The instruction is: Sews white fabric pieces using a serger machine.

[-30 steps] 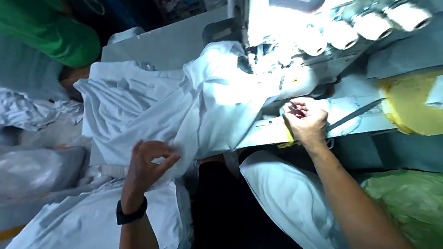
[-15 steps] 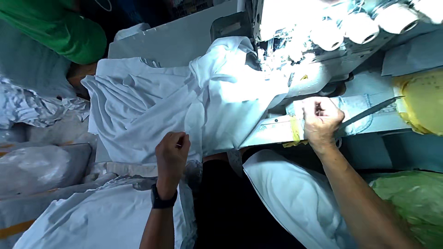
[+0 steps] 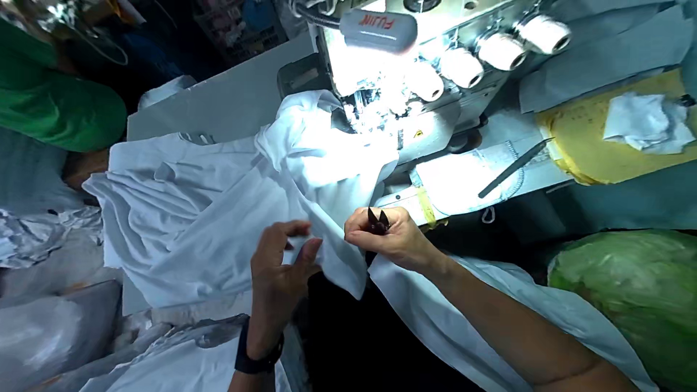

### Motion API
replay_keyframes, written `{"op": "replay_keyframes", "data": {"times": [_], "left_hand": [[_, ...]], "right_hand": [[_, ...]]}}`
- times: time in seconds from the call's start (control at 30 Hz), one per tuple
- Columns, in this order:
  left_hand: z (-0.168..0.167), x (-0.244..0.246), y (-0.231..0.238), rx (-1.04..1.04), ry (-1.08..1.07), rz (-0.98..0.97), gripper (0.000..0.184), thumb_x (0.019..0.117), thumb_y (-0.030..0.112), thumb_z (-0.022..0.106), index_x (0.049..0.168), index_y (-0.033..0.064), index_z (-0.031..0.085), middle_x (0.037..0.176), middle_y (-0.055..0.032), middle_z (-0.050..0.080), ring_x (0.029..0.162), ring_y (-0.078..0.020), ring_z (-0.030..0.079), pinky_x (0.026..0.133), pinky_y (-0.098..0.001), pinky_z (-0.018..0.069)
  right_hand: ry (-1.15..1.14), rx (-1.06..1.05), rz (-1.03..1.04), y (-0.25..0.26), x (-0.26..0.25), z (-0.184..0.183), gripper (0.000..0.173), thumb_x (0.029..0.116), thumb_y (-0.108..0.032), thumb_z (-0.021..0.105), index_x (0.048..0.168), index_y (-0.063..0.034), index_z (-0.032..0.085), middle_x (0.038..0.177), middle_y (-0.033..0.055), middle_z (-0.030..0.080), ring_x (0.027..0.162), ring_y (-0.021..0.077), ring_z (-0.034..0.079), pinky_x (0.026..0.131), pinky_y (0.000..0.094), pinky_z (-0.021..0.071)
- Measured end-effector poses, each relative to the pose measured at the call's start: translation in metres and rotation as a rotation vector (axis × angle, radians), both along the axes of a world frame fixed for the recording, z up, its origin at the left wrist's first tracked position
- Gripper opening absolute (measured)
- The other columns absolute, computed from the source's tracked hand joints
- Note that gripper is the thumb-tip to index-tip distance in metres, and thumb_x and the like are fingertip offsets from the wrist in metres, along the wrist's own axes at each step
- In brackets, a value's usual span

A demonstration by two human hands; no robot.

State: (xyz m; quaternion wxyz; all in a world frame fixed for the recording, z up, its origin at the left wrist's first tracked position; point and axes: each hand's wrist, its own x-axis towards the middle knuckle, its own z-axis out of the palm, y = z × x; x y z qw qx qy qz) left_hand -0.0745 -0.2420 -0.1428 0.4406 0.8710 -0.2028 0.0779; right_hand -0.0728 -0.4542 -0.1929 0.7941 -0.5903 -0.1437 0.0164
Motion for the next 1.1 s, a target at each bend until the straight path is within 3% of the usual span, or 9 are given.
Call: {"op": "replay_keyframes", "data": {"times": [0.07,0.23,0.4,0.53,0.67,0.77,0.9,1.03,1.1], "left_hand": [[0.018,0.019,-0.007,0.176,-0.133,-0.125,0.041,0.104,0.037,0.057,0.125,0.0026,0.065,0.124,-0.0086,0.067,0.12,-0.0157,0.059,0.103,-0.0353,0.0459],[0.024,0.044,-0.026,0.442,-0.253,-0.337,0.025,0.1014,0.022,0.06,0.115,0.0048,0.072,0.114,-0.0096,0.072,0.101,-0.0225,0.069,0.086,-0.0374,0.0563],[-0.029,0.025,-0.031,0.751,-0.167,-0.101,0.016,0.0926,0.01,0.07,0.097,-0.006,0.069,0.089,-0.0211,0.065,0.065,-0.0358,0.067,0.05,-0.0486,0.0536],[-0.035,0.009,-0.009,0.504,-0.294,-0.244,0.012,0.0971,0.004,0.06,0.091,0.0019,0.07,0.091,-0.0121,0.072,0.08,-0.0228,0.071,0.069,-0.0345,0.0585],[-0.047,0.005,0.004,0.128,-0.499,-0.317,0.009,0.1001,0.006,0.062,0.094,0.0055,0.069,0.098,-0.0098,0.074,0.089,-0.0157,0.07,0.08,-0.0242,0.0556],[-0.048,0.007,0.007,0.125,-0.512,-0.319,0.005,0.0989,0.007,0.064,0.096,0.0053,0.068,0.099,-0.0099,0.074,0.088,-0.0159,0.07,0.079,-0.0245,0.0557],[-0.023,0.015,0.002,0.169,-0.416,-0.247,0.024,0.0976,0.031,0.07,0.107,0.0083,0.069,0.104,-0.0069,0.071,0.098,-0.0117,0.067,0.084,-0.0223,0.054],[0.012,0.036,-0.017,0.37,-0.312,-0.289,0.048,0.1015,0.048,0.057,0.118,0.0038,0.068,0.112,-0.0113,0.07,0.11,-0.0242,0.062,0.095,-0.0405,0.0461],[0.017,0.048,-0.022,0.413,-0.266,-0.385,0.048,0.1,0.05,0.057,0.106,0.0046,0.073,0.098,-0.0092,0.072,0.097,-0.0229,0.066,0.093,-0.0466,0.0447]], "right_hand": [[-0.255,-0.133,-0.057,-0.005,0.003,0.007,0.009,0.0902,-0.003,0.068,0.084,0.0028,0.07,0.083,0.0029,0.069,0.069,-0.0041,0.054,0.061,0.0112,0.0442],[-0.388,-0.211,-0.255,-0.024,0.003,0.01,0.008,0.0895,-0.005,0.069,0.084,0.0009,0.068,0.081,0.0015,0.067,0.066,-0.0039,0.054,0.059,0.0106,0.0449],[-0.216,-0.433,-0.439,-0.034,0.002,-0.019,0.011,0.0893,-0.009,0.07,0.079,-0.0034,0.069,0.071,-0.0035,0.06,0.059,-0.005,0.048,0.054,0.01,0.04],[-0.019,-0.373,-0.341,-0.022,-0.011,-0.037,0.016,0.0947,-0.012,0.065,0.083,-0.0023,0.07,0.074,-0.0035,0.062,0.062,-0.0056,0.05,0.057,0.0112,0.0422],[0.447,-0.029,0.104,-0.002,-0.016,-0.025,0.041,0.1105,-0.029,0.039,0.102,-0.0049,0.071,0.07,-0.0089,0.059,0.05,-0.0044,0.043,0.048,0.0135,0.0379],[0.679,0.246,0.323,0.004,-0.01,-0.014,0.026,0.1046,-0.023,0.053,0.082,-0.013,0.062,0.057,-0.0077,0.054,0.043,-0.002,0.042,0.043,0.0149,0.0358],[0.279,0.047,-0.032,-0.003,-0.008,-0.006,0.009,0.0869,-0.002,0.074,0.08,-0.0059,0.07,0.069,-0.0043,0.065,0.058,-0.0019,0.055,0.055,0.0148,0.047],[-0.322,-0.275,-0.242,-0.007,-0.005,-0.001,0.013,0.0866,-0.005,0.074,0.08,0.0031,0.067,0.08,0.005,0.064,0.065,-0.0023,0.051,0.058,0.0098,0.0421],[-0.411,-0.312,-0.304,-0.006,-0.006,0.004,0.013,0.088,-0.005,0.073,0.081,0.0046,0.067,0.082,0.0077,0.064,0.067,-0.0009,0.052,0.058,0.0102,0.0425]]}}
